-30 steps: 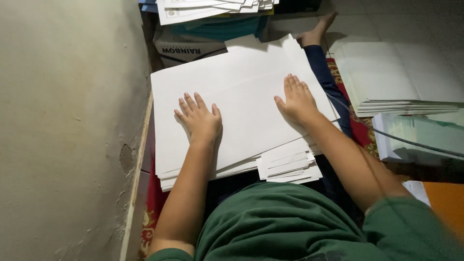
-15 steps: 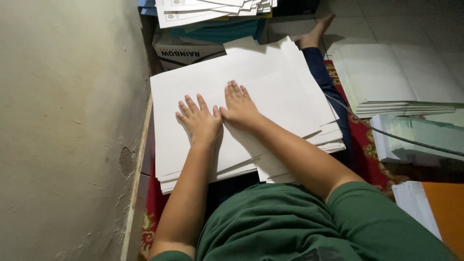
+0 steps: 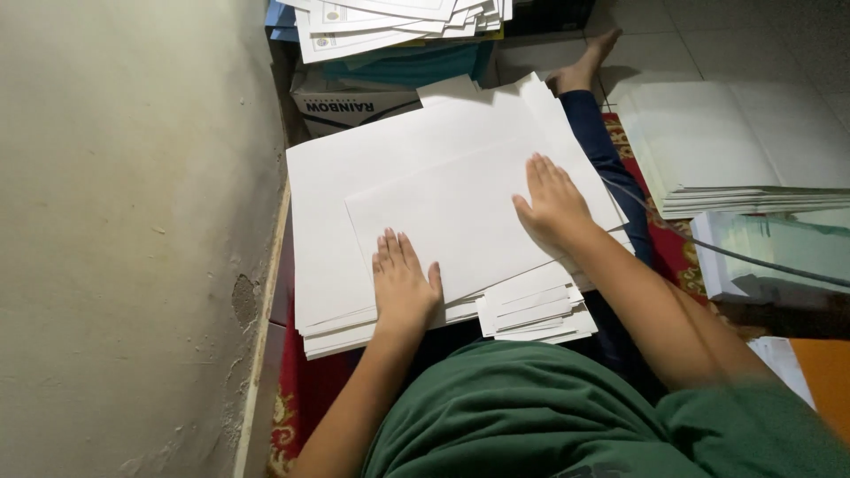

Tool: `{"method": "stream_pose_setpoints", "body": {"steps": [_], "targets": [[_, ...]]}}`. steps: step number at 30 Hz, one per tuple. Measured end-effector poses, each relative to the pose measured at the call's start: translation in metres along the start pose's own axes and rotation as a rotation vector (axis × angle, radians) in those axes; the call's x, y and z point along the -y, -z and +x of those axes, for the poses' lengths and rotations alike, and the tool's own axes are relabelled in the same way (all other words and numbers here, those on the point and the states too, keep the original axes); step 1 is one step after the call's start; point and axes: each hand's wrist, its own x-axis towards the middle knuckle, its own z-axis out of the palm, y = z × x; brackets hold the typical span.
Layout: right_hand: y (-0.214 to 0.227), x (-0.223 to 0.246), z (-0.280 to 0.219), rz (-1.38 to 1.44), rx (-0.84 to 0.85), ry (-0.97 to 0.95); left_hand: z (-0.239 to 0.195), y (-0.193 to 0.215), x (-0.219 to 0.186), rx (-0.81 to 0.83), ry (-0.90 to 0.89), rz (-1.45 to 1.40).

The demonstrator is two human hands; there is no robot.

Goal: The person is manually folding individual sheets of paper from a large stack and placing them into a new pile.

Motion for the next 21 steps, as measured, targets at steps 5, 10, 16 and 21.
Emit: {"method": "stream_pose_setpoints", "body": {"steps": [5, 10, 16, 21], "targets": [[-0.005, -0.013, -0.040, -0.073, 0.024, 0.059, 0.014, 0.011, 0.006, 0.020, -0.021, -0.003], [-0.012, -0.034, -0.002, -0.113, 0.011, 0.064, 0.092, 0.008, 0.033, 0.008, 0.029, 0.055], [-0.026, 0.011, 0.076, -0.122, 0.003, 0.191, 0.156, -0.035, 0.008, 0.023, -0.171, 0.310], [-0.080, 0.050, 0.100, -0.153, -0.015, 0.409, 0.127, -0.030, -0.019, -0.179, -0.309, 0.060]]}}
